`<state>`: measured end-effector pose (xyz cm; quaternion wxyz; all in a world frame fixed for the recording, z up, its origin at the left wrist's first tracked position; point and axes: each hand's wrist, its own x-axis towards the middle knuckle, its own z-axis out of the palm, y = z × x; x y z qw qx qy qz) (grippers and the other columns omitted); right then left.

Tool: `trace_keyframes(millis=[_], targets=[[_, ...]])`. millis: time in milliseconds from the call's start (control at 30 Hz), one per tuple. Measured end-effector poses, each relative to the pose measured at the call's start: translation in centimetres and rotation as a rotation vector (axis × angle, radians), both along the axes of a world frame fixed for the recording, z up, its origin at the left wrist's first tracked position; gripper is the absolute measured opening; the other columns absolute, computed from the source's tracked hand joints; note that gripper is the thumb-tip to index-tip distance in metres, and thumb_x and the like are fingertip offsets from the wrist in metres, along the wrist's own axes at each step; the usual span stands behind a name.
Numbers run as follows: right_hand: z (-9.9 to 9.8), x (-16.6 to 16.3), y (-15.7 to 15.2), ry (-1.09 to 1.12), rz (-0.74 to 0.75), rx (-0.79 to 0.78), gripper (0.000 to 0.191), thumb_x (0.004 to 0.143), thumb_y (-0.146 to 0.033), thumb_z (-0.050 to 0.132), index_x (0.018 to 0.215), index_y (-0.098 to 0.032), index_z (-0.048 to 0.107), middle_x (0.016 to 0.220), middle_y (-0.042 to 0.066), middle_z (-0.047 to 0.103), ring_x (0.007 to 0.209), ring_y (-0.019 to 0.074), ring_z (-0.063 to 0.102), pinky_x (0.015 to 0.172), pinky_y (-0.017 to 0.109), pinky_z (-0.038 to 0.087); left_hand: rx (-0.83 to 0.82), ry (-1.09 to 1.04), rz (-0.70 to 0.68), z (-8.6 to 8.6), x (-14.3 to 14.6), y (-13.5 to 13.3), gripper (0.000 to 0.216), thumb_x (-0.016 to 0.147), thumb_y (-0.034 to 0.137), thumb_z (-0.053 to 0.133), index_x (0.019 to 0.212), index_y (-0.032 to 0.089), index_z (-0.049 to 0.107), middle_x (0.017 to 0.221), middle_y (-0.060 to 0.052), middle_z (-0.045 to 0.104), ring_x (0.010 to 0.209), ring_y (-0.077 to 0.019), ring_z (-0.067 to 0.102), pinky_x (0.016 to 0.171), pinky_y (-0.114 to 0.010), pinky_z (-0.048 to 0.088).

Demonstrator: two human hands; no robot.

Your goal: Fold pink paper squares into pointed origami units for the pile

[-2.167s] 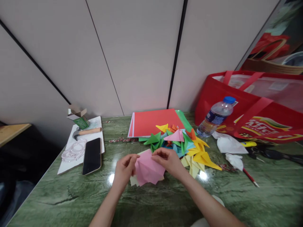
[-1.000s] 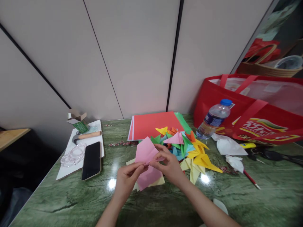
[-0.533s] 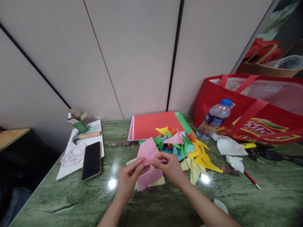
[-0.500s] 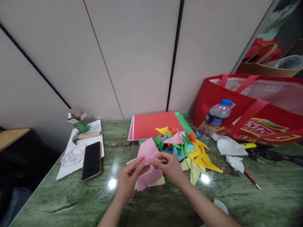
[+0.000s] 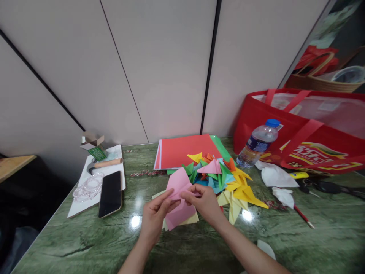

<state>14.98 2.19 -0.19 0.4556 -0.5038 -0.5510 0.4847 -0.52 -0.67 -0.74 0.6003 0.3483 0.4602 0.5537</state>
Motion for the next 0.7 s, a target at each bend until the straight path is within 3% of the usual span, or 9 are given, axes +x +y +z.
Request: trace_keyframes(millis=[700], targets=[[0.05, -0.31, -0.27, -0.029, -0.069, 0.025, 0.027, 0.066, -0.036, 0.067, 0.053, -0.017, 0.053, 0.045, -0.002, 0.057, 0.045, 0.0113, 0.05, 0.046, 0.021, 0.038, -0.014, -0.051, 0.018, 0.19, 0.26, -0.12, 0.033, 0.062, 0.029, 0.074, 0.091, 0.014, 0.071, 0.082, -0.009, 0.073, 0.078, -0.0255, 0.068, 0.084, -0.04, 0.051]])
